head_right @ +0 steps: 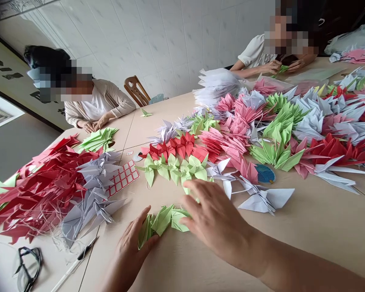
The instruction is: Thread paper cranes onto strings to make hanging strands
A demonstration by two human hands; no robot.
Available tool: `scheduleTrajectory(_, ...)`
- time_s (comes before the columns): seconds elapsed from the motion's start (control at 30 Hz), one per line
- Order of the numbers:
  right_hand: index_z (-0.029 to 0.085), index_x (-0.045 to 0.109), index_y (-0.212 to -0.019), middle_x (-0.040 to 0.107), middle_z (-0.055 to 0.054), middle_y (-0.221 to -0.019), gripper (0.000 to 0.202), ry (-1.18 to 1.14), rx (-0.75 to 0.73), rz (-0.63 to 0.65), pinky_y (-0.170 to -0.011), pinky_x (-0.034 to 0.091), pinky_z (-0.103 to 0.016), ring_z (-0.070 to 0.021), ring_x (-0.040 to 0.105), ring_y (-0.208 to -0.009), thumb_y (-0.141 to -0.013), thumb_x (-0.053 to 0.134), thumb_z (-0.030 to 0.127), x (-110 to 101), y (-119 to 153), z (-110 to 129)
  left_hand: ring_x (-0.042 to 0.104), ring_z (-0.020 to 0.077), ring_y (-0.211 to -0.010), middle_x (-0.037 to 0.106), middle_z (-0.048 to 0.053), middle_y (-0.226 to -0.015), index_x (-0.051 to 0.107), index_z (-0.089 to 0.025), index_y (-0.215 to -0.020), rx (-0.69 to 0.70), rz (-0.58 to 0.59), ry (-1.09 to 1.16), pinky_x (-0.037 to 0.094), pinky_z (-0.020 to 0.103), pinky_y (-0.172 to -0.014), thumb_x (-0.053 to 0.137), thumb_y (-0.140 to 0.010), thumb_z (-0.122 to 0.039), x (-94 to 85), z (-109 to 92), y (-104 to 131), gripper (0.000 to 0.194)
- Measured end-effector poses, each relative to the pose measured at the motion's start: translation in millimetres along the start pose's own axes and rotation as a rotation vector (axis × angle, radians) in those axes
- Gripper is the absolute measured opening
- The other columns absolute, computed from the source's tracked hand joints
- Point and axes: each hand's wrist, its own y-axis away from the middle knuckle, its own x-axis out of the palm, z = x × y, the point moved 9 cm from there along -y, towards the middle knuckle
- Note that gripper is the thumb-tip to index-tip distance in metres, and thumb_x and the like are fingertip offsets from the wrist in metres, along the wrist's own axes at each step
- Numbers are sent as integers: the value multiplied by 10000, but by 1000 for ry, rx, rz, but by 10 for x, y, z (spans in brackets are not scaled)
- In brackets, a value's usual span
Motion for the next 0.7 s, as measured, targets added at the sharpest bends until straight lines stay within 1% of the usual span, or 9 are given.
scheduleTrajectory(0.1,171,553,-1242,568,-133,-1345,407,-100,-175,174,-1033,401,-455,-301,501,-1237,-872,666,294,328,-106,321,636,276,-1103,686,114,-1210,465,-219,-1404,2,43,45,524,453,-928,576,-835,-183,3,-72,-45,581)
scheduleTrajectory(0.13,155,523,-1289,583,-141,-1326,433,-90,-210,208,-1044,387,-471,-304,499,-1240,-886,638,265,454,-128,400,629,275,-1126,676,117,-1239,463,-217,-1402,5,45,61,520,455,-939,574,-825,-166,-2,-95,-57,590)
scheduleTrajectory(0.2,121,554,-1252,645,-151,-1212,362,-62,-249,288,-1022,395,-471,-291,545,-1166,-894,579,167,723,-147,505,623,281,-1151,662,122,-1273,472,-216,-1390,8,31,87,520,459,-945,581,-795,-141,-20,-112,-60,610)
scheduleTrajectory(0.23,115,591,-1190,675,-144,-1126,313,-58,-255,302,-1011,400,-470,-282,574,-1105,-878,574,128,820,-151,534,624,283,-1152,662,124,-1275,475,-216,-1385,2,14,95,521,461,-944,582,-787,-136,-34,-99,-51,613)
scheduleTrajectory(0.3,124,630,-1102,697,-112,-997,242,-54,-259,318,-1018,389,-481,-268,603,-1016,-865,580,112,945,-149,554,635,276,-1128,673,121,-1250,473,-220,-1386,-11,-12,99,524,459,-941,574,-796,-130,-53,-47,-10,606)
scheduleTrajectory(0.37,132,649,-1037,698,-92,-931,179,-50,-250,321,-1026,375,-495,-267,614,-970,-863,605,143,983,-143,540,647,254,-1097,686,111,-1210,460,-228,-1397,-11,-15,98,527,445,-939,544,-821,-110,-61,1,41,594)
scheduleTrajectory(0.47,131,664,-963,696,-90,-892,134,-40,-226,330,-1026,369,-505,-275,620,-941,-856,648,211,959,-131,503,667,231,-1055,703,98,-1150,446,-244,-1413,23,17,89,545,413,-915,502,-839,-70,-70,10,97,603)
scheduleTrajectory(0.6,136,670,-929,697,-90,-887,133,-37,-187,339,-1005,387,-485,-275,626,-930,-846,674,240,923,-117,478,680,213,-1031,718,79,-1133,420,-273,-1434,115,74,67,559,394,-901,461,-837,-24,-99,-108,98,648)
scheduleTrajectory(0.7,135,669,-931,692,-81,-890,140,-44,-159,345,-1005,389,-476,-271,630,-927,-836,689,236,916,-117,466,657,213,-1086,714,67,-1173,395,-294,-1445,206,101,42,545,411,-935,445,-825,5,-101,-224,78,691)
